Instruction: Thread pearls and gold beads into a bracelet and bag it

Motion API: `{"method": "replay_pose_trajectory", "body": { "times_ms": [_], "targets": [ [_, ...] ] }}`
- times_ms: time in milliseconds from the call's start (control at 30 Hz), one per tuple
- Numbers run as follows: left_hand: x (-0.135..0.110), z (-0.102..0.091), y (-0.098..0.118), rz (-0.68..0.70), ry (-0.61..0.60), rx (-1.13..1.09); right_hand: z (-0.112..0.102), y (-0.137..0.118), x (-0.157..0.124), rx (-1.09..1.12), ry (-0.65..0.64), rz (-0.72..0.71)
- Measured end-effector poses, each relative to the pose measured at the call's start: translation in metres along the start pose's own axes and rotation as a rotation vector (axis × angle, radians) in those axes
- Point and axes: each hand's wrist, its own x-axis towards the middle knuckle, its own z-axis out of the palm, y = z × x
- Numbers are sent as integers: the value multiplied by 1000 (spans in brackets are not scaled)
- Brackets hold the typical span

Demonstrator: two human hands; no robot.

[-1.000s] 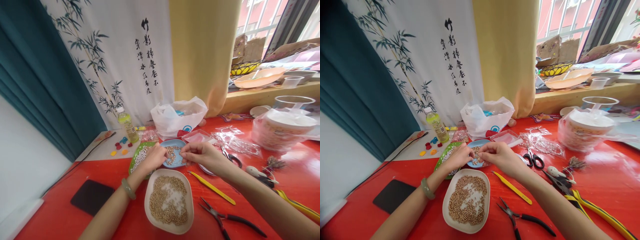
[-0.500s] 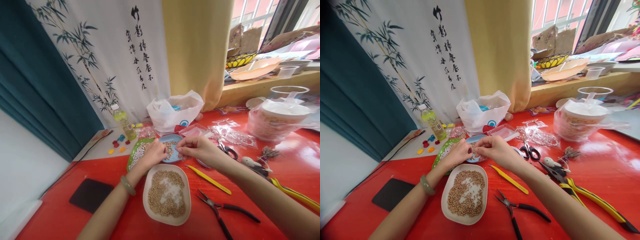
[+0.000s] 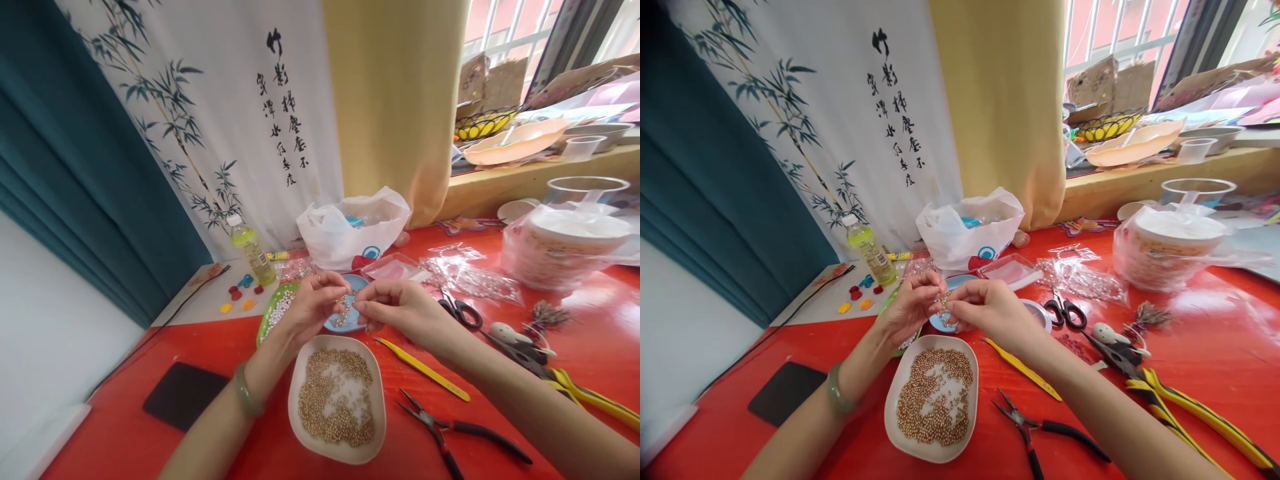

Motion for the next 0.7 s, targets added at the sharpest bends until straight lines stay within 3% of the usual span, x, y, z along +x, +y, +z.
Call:
{"method": "replay_pose_trajectory", "body": {
  "times_ms": [167,500,700],
  "targets": [
    [-2,4,0,-47,40,-67,3,-9,-5,43,15,15],
    [-2,1,-7,-8,-71,-66,7,-11,-8,80,74,0],
    [-5,5,-5,-16,-66,-51,10,-12,-10,30,132,-9]
  ]
}}
